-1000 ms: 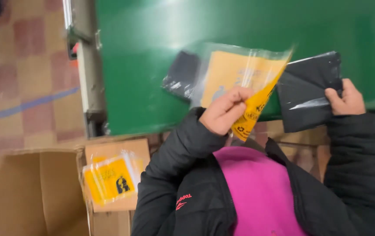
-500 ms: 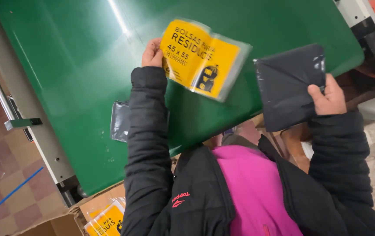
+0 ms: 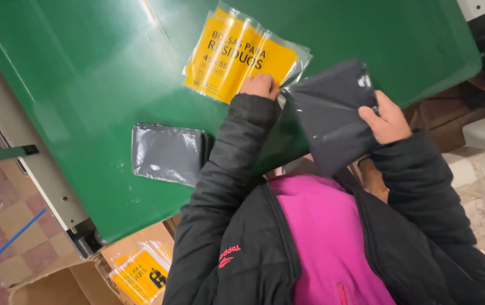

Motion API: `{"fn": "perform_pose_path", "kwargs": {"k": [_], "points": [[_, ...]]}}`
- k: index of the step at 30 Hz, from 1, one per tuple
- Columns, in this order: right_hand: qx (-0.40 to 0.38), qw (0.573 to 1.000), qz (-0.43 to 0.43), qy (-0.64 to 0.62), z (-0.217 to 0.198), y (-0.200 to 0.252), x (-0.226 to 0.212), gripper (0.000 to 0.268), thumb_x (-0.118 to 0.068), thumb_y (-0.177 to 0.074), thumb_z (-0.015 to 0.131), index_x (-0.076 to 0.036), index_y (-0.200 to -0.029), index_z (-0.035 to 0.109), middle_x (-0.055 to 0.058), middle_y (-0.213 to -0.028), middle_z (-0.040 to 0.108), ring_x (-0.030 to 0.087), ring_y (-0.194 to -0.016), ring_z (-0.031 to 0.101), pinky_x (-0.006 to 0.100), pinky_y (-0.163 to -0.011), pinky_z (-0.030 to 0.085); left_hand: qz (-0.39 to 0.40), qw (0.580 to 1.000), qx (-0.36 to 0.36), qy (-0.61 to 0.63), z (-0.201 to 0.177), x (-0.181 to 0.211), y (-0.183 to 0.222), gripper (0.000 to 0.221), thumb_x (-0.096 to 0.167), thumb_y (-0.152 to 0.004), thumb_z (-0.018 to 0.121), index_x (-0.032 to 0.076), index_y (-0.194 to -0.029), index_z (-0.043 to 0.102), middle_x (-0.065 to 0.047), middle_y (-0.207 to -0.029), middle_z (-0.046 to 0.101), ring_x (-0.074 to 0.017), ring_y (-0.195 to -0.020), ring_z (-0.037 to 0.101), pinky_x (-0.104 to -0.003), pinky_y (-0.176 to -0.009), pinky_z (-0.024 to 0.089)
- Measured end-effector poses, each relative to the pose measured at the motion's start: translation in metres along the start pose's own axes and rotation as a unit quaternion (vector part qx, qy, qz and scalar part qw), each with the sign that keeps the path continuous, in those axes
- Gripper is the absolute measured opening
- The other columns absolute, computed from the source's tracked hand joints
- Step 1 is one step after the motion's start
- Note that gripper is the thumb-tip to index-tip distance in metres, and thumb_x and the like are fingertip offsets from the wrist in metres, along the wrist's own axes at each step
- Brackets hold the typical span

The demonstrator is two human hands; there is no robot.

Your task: Folding black plastic bags and placing them into yellow labeled sleeves, then sealing the sleeves with a heat sealer.

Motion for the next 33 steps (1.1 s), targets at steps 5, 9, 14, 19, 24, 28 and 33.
{"fn": "perform_pose_path", "kwargs": {"k": [5,9,14,19,24,28,33], "points": [[0.008,1.0,-0.011,0.026,0.014,-0.004,0.003,0.032,-0.011,-0.107,0.059,0.003,-0.136,0.054,0.003,-0.118,0.062,0.01,-0.105,0.056,0.027,-0.094,0.048,0.023,0.999,-0.006,-0.027,0.003,0.009,-0.005,0.014,0.024,-0.089,0.069,0.01,-0.09,0.069,-0.012,-0.094,0.07,-0.0374,-0.093,0.062,-0.049,-0.087,0.051],[0.044,0.996,-0.035,0.069,0.002,0.001,-0.002,0.032,-0.009,-0.106,0.058,0.003,-0.135,0.054,0.003,-0.119,0.062,0.011,-0.106,0.056,0.027,-0.096,0.047,0.004,0.994,0.042,-0.1,-0.029,0.043,0.003,0.027,0.029,-0.077,0.07,0.008,-0.094,0.068,-0.013,-0.099,0.068,-0.0395,-0.097,0.062,-0.053,-0.074,0.053],[0.022,0.998,-0.05,0.01,0.004,0.006,-0.008,0.031,-0.008,-0.107,0.057,0.003,-0.135,0.052,0.002,-0.124,0.061,0.009,-0.112,0.055,0.026,-0.102,0.046,-0.015,0.996,0.009,-0.084,-0.016,0.038,0.005,0.021,0.028,-0.088,0.064,0.01,-0.097,0.068,-0.009,-0.102,0.067,-0.0363,-0.1,0.062,-0.05,-0.075,0.054],[0.056,0.996,-0.006,0.062,0.008,0.008,-0.009,0.029,-0.008,-0.105,0.058,0.002,-0.131,0.055,0.003,-0.112,0.061,0.009,-0.1,0.054,0.026,-0.091,0.047,-0.022,0.998,-0.027,-0.059,-0.029,0.047,0.013,0.016,0.024,-0.093,0.061,0.015,-0.096,0.073,-0.008,-0.104,0.071,-0.0347,-0.1,0.064,-0.048,-0.082,0.054],[0.062,0.992,-0.024,0.107,0.001,0.017,-0.019,0.03,-0.009,-0.105,0.059,0.003,-0.132,0.054,0.004,-0.113,0.062,0.009,-0.1,0.055,0.026,-0.091,0.048,-0.022,1.0,-0.001,-0.019,-0.026,0.043,0.02,0.016,0.024,-0.088,0.064,0.012,-0.089,0.075,-0.013,-0.092,0.072,-0.0373,-0.088,0.067,-0.049,-0.079,0.054],[0.023,0.993,-0.042,0.107,0.006,0.024,-0.056,0.035,-0.011,-0.104,0.058,0.003,-0.136,0.053,0.004,-0.117,0.063,0.009,-0.102,0.057,0.025,-0.091,0.048,-0.034,0.999,0.038,0.014,-0.025,0.035,0.019,0.016,0.025,-0.083,0.068,0.009,-0.079,0.068,-0.015,-0.082,0.069,-0.039,-0.079,0.067,-0.051,-0.072,0.053],[0.028,0.989,-0.019,0.146,0.015,0.023,-0.062,0.037,-0.013,-0.103,0.059,0.002,-0.137,0.053,0.006,-0.111,0.066,0.011,-0.092,0.059,0.028,-0.082,0.049,-0.004,0.999,0.04,-0.02,-0.048,0.062,0.025,0.015,0.024,-0.086,0.071,0.009,-0.084,0.067,-0.012,-0.089,0.068,-0.0367,-0.088,0.065,-0.051,-0.072,0.053]]}}
Point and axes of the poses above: each hand's wrist, its own y-axis away from the middle knuckle, its own z-axis out of the palm, x = y × z, the point moved 9 cm from there along -y, towards the middle knuckle
